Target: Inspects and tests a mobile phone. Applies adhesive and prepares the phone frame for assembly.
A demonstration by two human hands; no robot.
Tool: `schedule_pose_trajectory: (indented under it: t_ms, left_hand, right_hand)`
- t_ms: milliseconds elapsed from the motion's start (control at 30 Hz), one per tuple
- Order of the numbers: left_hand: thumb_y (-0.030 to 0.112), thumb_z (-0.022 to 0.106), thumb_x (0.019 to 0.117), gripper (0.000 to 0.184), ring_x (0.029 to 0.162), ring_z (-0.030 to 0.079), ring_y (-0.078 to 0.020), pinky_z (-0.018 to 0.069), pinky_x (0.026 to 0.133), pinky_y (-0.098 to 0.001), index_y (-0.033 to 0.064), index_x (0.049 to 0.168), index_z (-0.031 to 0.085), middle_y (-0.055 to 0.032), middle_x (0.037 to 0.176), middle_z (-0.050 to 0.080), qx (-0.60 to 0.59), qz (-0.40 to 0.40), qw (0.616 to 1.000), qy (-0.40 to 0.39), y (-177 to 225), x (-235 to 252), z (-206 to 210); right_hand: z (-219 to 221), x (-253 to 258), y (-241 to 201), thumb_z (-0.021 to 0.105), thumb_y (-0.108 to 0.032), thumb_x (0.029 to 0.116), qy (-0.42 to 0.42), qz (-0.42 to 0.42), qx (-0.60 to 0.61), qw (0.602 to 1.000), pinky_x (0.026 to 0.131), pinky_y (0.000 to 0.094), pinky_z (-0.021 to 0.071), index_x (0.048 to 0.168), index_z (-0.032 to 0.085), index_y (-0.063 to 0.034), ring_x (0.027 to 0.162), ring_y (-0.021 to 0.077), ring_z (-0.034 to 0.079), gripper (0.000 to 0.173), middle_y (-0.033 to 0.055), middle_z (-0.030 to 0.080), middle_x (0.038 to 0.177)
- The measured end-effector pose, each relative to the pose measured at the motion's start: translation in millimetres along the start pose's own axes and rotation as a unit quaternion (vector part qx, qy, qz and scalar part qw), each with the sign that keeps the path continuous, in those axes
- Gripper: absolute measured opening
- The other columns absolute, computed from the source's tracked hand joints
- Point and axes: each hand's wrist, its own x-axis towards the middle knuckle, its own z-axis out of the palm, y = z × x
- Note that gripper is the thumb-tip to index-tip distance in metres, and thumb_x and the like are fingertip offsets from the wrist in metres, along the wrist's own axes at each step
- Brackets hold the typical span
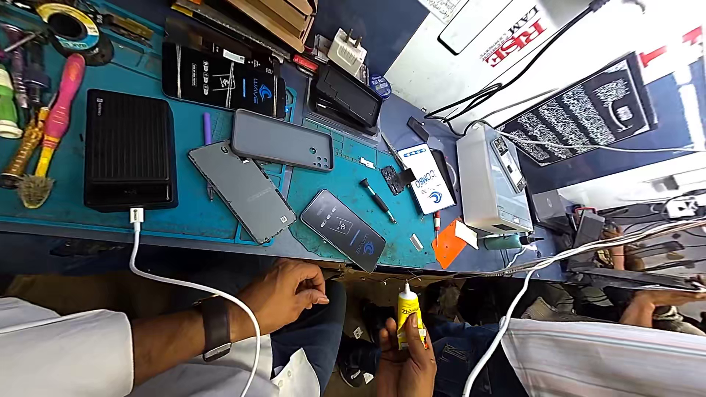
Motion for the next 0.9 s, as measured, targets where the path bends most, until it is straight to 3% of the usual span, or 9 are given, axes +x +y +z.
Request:
schedule_pose_trajectory:
  t_ms: [133,267,333,400,467,600,733,800,900]
  left_hand:
    - [0.017,0.071,0.0949,0.005,0.082,0.067,-0.0073,0.0559,0.078,-0.0281,0.0139,0.094,0.075,0.0027,0.088,0.071,0.060,0.027,0.998,-0.020,2,2,-1]
    - [0.010,0.062,0.0982,0.024,0.123,0.063,-0.0131,0.0506,0.107,-0.0362,0.0144,0.117,0.075,0.0008,0.131,0.068,0.136,0.162,0.976,-0.048,-4,4,1]
    - [0.026,0.061,0.1002,0.020,0.114,0.067,-0.0104,0.0542,0.101,-0.0320,0.0154,0.103,0.077,0.0030,0.117,0.073,0.159,0.254,0.954,0.005,-6,7,3]
    - [0.041,0.056,0.1018,0.035,0.083,0.067,-0.0061,0.0562,0.077,-0.0264,0.0171,0.083,0.073,0.0062,0.084,0.070,0.175,0.298,0.937,0.058,1,11,1]
    - [0.039,0.056,0.1019,0.034,0.070,0.063,-0.0061,0.0532,0.063,-0.0256,0.0167,0.082,0.072,0.0057,0.074,0.065,0.184,0.317,0.929,0.057,7,18,-5]
    - [0.011,0.060,0.0967,0.016,0.086,0.069,-0.0124,0.0581,0.080,-0.0351,0.0153,0.103,0.074,0.0015,0.094,0.072,0.210,0.307,0.927,-0.049,11,25,-14]
    - [0.029,0.054,0.1022,0.027,0.078,0.066,-0.0095,0.0560,0.075,-0.0291,0.0165,0.088,0.073,0.0047,0.079,0.066,0.241,0.348,0.905,0.043,7,26,-15]
    - [0.030,0.054,0.1027,0.027,0.093,0.067,-0.0131,0.0572,0.086,-0.0323,0.0153,0.092,0.074,0.0024,0.090,0.069,0.270,0.349,0.889,0.121,9,31,-20]
    - [0.034,0.061,0.0977,0.037,0.140,0.050,-0.0243,0.0394,0.119,-0.0435,0.0139,0.128,0.069,-0.0057,0.142,0.061,0.334,0.277,0.890,0.138,15,45,-35]
  right_hand:
    - [5,2,1,0.050,-0.010,0.1074,0.006,0.025,0.015,1.000,0.056,0.0320,0.0632,0.120,0.060,0.0024,0.064,0.0207,0.073,0.020,0.0149,0.073,0.086]
    - [16,12,-1,0.050,-0.010,0.1071,-0.012,0.031,0.065,0.997,0.070,0.0377,0.0661,0.122,0.059,0.0014,0.078,0.0253,0.076,0.021,0.0165,0.074,0.096]
    - [24,20,-4,0.050,-0.012,0.1072,-0.034,0.022,0.080,0.996,0.080,0.0413,0.0654,0.123,0.059,0.0018,0.087,0.0277,0.076,0.023,0.0188,0.073,0.102]
    - [33,26,-8,0.050,-0.013,0.1072,-0.053,0.020,0.085,0.995,0.083,0.0430,0.0642,0.125,0.058,0.0018,0.092,0.0287,0.075,0.024,0.0198,0.072,0.105]
    - [43,31,-12,0.050,-0.013,0.1067,-0.067,0.021,0.085,0.994,0.084,0.0440,0.0638,0.126,0.058,-0.0004,0.094,0.0288,0.074,0.024,0.0191,0.071,0.107]
    - [56,37,-15,0.053,-0.013,0.1057,-0.081,0.027,0.092,0.992,0.088,0.0458,0.0623,0.126,0.060,-0.0029,0.099,0.0292,0.074,0.024,0.0172,0.071,0.111]
    - [64,39,-15,0.053,-0.015,0.1061,-0.092,0.026,0.084,0.992,0.088,0.0464,0.0620,0.125,0.061,-0.0034,0.098,0.0291,0.074,0.023,0.0165,0.071,0.111]
    - [66,40,-14,0.053,-0.015,0.1061,-0.093,0.034,0.079,0.992,0.087,0.0462,0.0620,0.125,0.062,-0.0040,0.098,0.0284,0.073,0.023,0.0162,0.071,0.111]
    - [70,41,-13,0.053,-0.014,0.1057,-0.090,0.040,0.079,0.992,0.085,0.0478,0.0627,0.126,0.061,-0.0039,0.097,0.0297,0.073,0.023,0.0173,0.071,0.112]
